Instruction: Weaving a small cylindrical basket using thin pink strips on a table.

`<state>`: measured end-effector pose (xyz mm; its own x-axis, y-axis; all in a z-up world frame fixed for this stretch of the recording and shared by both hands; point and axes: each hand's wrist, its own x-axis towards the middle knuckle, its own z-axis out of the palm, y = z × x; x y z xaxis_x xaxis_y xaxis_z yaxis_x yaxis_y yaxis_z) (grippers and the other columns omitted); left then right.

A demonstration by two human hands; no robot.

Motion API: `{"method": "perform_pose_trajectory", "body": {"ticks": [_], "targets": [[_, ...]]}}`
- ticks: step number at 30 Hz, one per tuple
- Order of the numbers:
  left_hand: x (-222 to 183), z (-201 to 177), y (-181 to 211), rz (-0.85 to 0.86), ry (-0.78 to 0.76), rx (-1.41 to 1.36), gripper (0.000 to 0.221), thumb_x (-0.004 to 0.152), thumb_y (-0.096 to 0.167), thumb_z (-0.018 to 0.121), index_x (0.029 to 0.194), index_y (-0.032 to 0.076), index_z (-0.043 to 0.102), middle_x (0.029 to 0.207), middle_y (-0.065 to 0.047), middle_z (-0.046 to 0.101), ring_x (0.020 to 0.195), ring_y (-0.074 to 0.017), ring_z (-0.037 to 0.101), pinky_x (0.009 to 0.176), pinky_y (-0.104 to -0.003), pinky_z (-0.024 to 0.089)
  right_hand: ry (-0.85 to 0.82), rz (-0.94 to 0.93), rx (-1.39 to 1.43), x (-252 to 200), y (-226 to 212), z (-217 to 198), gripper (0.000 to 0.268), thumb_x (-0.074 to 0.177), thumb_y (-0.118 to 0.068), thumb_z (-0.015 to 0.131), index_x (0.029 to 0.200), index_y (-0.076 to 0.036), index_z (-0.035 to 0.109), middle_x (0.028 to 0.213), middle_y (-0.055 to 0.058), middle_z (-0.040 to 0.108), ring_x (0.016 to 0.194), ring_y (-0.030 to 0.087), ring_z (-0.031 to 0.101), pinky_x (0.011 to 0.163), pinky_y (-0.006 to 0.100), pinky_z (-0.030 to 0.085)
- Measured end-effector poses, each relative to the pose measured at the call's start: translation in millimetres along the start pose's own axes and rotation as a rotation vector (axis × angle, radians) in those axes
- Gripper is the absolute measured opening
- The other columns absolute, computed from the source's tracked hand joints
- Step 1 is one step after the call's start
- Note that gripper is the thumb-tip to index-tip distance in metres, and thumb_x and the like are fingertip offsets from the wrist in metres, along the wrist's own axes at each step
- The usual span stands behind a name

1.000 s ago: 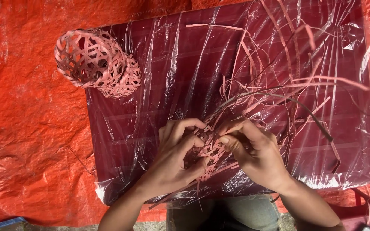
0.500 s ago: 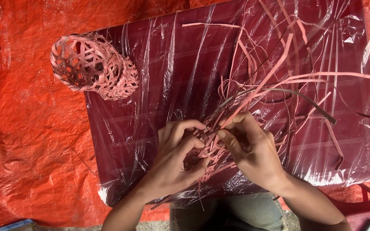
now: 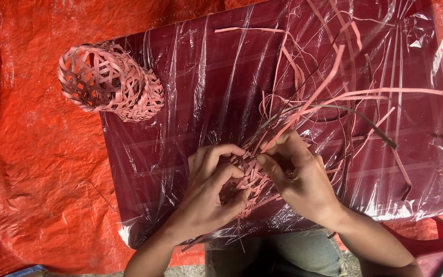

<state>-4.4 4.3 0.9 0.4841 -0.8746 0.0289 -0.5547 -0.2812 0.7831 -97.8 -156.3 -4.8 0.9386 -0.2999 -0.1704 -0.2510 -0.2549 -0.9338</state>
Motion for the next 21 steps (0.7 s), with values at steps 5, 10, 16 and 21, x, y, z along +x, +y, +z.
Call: {"method": "perform_pose_trajectory", "body": {"ticks": [5, 10, 16, 21], "targets": [[-0.2, -0.3, 2.0, -0.002, 0.005, 0.018, 0.024, 0.078, 0.035, 0.050, 0.077, 0.011, 0.048, 0.116, -0.005, 0.045, 0.105, -0.0213, 0.039, 0.085, -0.040, 0.028, -0.017, 0.009, 0.008, -0.4, 2.4, 0.1, 0.014, 0.086, -0.005, 0.055, 0.083, -0.008, 0.041, 0.056, 0.004, 0.056, 0.036, 0.009, 0.042, 0.030, 0.019, 0.038], [-0.5, 0.7, -0.2, -0.012, 0.011, 0.023, 0.024, 0.077, 0.035, 0.049, 0.078, 0.011, 0.047, 0.116, -0.005, 0.044, 0.105, -0.0218, 0.038, 0.085, -0.040, 0.027, -0.026, -0.032, 0.012, -0.3, 4.0, -1.6, 0.012, 0.084, -0.005, 0.057, 0.091, -0.007, 0.048, 0.057, 0.002, 0.054, 0.037, 0.007, 0.042, 0.032, 0.017, 0.039], [-1.8, 5.2, -5.9, 0.003, 0.037, 0.042, 0.026, 0.078, 0.037, 0.050, 0.079, 0.011, 0.048, 0.117, -0.005, 0.044, 0.106, -0.0217, 0.039, 0.087, -0.042, 0.028, -0.048, -0.002, 0.068, 1.0, -1.0, -4.1, 0.010, 0.084, -0.009, 0.057, 0.088, -0.007, 0.048, 0.056, 0.003, 0.060, 0.035, 0.007, 0.048, 0.030, 0.017, 0.042], [-2.8, 4.9, -6.1, -0.003, 0.051, 0.034, 0.031, 0.080, 0.042, 0.045, 0.080, 0.011, 0.048, 0.118, -0.006, 0.043, 0.108, -0.0217, 0.039, 0.091, -0.044, 0.027, 0.003, -0.040, 0.089, 1.2, -4.6, -7.1, 0.007, 0.079, -0.011, 0.062, 0.083, -0.005, 0.060, 0.066, 0.003, 0.066, 0.039, 0.008, 0.055, 0.033, 0.019, 0.048]]}}
